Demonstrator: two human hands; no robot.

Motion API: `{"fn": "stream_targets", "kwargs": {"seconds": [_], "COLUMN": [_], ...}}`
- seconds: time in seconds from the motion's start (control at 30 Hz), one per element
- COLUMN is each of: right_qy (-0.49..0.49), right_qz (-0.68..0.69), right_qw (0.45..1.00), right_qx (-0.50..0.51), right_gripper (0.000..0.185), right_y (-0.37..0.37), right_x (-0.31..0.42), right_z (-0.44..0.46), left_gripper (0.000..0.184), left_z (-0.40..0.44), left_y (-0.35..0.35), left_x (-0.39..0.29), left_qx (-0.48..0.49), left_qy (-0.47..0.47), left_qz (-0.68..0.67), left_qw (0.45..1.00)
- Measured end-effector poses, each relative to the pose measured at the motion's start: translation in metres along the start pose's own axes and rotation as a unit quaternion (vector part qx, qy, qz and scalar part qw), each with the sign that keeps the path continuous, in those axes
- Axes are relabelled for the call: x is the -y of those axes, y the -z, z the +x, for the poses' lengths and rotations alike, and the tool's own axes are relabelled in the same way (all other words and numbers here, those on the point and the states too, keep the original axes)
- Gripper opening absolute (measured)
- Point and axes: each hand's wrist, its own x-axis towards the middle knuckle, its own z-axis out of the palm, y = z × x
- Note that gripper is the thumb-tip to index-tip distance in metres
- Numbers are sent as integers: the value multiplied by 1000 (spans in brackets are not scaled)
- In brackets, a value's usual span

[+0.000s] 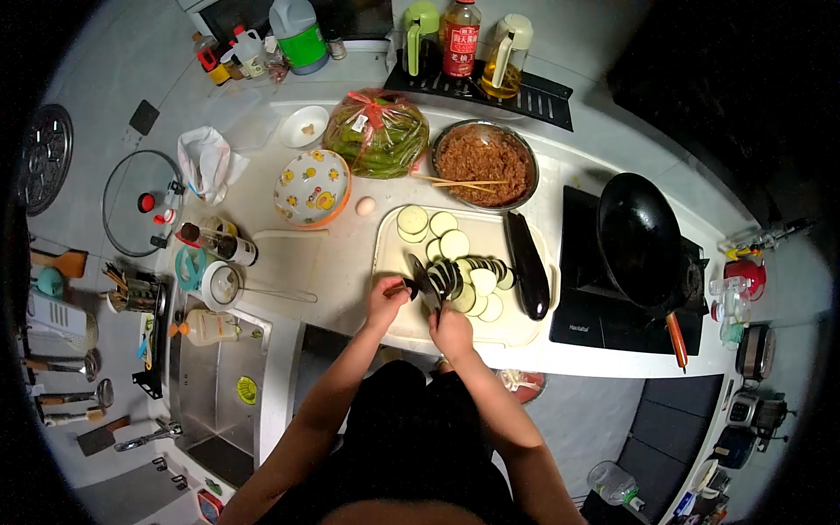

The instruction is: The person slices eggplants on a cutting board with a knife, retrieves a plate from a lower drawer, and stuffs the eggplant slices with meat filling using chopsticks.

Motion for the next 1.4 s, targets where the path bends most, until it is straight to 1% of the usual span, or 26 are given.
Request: {"fn": "stream_targets", "kwargs": {"seconds": [0.07,0.17,0.27,0.47,0.57,0.67,0.77,0.93,1.07,1.17,1.27,1.4], "right_qy": [-4,-7,5,-4,7,-7,-2,3,9,8,9,-9], "right_qz": [5,5,-17,-7,6,13,19,23,33,40,24,41], "right_qw": [1000,1000,1000,999,999,999,999,999,999,998,999,998], "right_qx": [-8,-1,18,37,32,39,39,47,42,40,43,35], "right_gripper": [21,21,21,22,22,22,21,22,22,22,24,24], "right_y": [10,23,27,28,24,21,16,7,14,8,-6,-13], "right_x": [3,10,10,10,9,9,10,8,7,2,6,11], "right_z": [-5,-12,-13,-11,-6,2,9,22,15,11,21,27], "left_gripper": [32,31,32,33,32,32,30,31,31,31,31,31], "left_z": [0,2,-7,-8,-10,-10,-11,-11,-12,-11,-10,-9], "left_y": [-2,-4,-7,-6,-7,-7,-7,-6,-7,-7,-4,-4], "left_x": [5,15,-9,-11,-20,-17,-23,-28,-32,-23,-16,-13], "left_qx": [6,3,-20,-27,-29,-21,-20,-20,-13,-21,-9,-15], "left_qy": [-5,-15,-15,-23,-16,-33,-30,-23,-15,-22,-30,-29], "left_qz": [-14,7,71,80,101,101,117,119,124,114,92,104], "left_qw": [1000,1000,997,996,994,994,992,992,992,993,995,994]}}
